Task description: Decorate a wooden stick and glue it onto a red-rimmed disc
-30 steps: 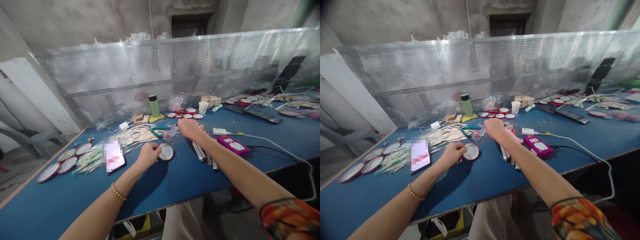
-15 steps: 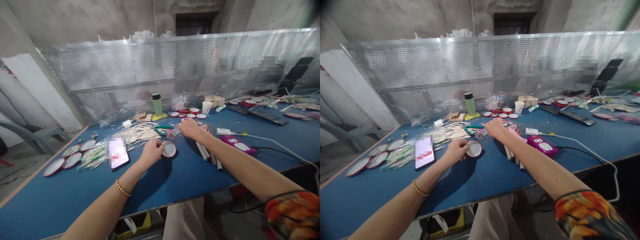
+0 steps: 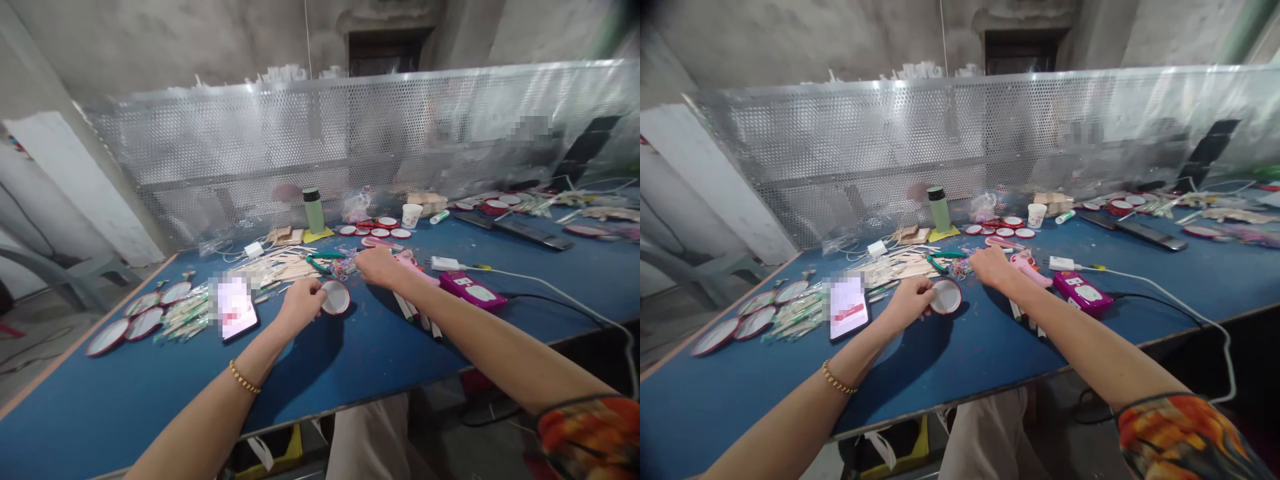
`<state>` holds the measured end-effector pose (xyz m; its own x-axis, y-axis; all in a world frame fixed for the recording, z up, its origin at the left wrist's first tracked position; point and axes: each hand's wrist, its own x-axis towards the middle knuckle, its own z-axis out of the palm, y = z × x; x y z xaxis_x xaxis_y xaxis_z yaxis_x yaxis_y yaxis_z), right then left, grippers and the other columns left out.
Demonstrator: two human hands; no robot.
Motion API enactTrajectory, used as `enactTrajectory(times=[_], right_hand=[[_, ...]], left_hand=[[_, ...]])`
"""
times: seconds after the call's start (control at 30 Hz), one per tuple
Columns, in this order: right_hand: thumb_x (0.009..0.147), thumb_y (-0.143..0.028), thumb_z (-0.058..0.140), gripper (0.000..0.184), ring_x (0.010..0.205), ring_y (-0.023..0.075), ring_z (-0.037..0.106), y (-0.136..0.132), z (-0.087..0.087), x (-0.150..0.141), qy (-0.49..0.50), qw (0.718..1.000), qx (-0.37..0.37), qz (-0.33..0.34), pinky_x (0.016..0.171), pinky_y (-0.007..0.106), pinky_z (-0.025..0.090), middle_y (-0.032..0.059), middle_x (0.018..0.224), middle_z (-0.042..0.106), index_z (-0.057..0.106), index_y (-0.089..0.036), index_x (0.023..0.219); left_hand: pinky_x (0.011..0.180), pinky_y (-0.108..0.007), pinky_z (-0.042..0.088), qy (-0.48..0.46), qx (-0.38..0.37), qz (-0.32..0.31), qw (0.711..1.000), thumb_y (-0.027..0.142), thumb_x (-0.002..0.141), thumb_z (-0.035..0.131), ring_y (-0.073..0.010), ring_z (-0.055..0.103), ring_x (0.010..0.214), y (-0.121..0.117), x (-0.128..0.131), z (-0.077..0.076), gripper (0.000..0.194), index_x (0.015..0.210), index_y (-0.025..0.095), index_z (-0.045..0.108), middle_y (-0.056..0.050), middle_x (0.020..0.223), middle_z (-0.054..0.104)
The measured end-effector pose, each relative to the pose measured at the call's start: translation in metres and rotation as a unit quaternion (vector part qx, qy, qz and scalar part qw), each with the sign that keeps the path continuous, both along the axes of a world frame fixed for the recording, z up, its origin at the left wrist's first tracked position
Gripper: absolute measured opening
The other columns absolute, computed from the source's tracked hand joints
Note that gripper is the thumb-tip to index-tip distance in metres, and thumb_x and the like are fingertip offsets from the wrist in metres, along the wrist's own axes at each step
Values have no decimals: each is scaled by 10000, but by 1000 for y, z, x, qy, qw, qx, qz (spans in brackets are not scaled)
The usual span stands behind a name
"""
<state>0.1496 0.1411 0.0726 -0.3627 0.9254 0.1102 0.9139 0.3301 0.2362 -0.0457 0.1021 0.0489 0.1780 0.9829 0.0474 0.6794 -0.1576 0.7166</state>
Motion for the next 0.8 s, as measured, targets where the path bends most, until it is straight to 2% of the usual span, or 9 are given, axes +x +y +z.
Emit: enactTrajectory(times=[0.1,0.17,0.23,0.33,0.4,0.47,0.6,0.7,0.8], right_hand=[[789,-177,551,115,786,187,644,-5,4,5,211,975,-36,50,669,266,410,82,835,719,663,-151,794],[764,-208,531,87,631,132,561,-11,3,6,393,908,-108,100,600,243,397,10,693,633,603,-165,739],[760,-266,530,101,550,101,475,-17,0,6,510,831,-179,132,538,229,372,-34,637,544,570,-175,746],[765,-358,580,182,524,87,404,-26,-1,7,570,771,-240,154,495,220,325,-56,611,482,564,-176,774],[775,-369,610,200,546,85,403,-30,1,8,576,759,-246,179,513,218,328,-53,625,490,573,-173,782],[788,-347,623,182,602,92,440,-33,2,8,569,757,-238,215,567,223,358,-36,671,530,590,-168,783],[813,-327,617,175,675,114,483,-33,-4,7,541,766,-227,263,623,236,383,-10,712,576,625,-156,777],[845,-369,603,226,666,119,482,-33,-11,6,539,774,-210,258,614,238,381,-5,708,583,624,-152,784],[861,-398,579,256,666,120,485,-33,-13,4,546,775,-190,257,616,239,385,-2,720,577,604,-154,788]], left_hand=[[467,-211,348,3,29,-20,999,161,747,510,-122,526,484,-1,0,3,132,636,177,579,30,497,538],[485,-218,346,-14,33,-57,998,167,752,506,-121,508,507,-4,0,8,153,623,169,588,24,512,529],[512,-222,353,-61,24,-108,992,180,761,513,-118,498,536,-8,0,14,139,684,154,626,21,552,544],[539,-215,346,-177,-3,-150,973,211,746,575,-102,474,552,-14,-2,22,228,950,138,647,50,586,520],[553,-211,347,-252,-36,-150,955,243,721,633,-96,471,551,-15,-2,24,386,1091,139,596,70,587,499],[568,-216,361,-291,-76,-148,942,278,693,685,-98,496,559,-15,-2,23,443,1100,131,593,59,604,529],[603,-236,403,-302,-116,-142,936,330,645,760,-123,569,616,-13,0,17,392,957,120,650,-10,684,638],[604,-232,410,-307,-108,-128,937,357,620,801,-114,568,616,-13,1,14,331,804,123,656,-24,697,657],[593,-226,408,-333,-119,-135,925,382,611,827,-103,559,606,-14,0,15,347,784,130,662,-18,700,655]])
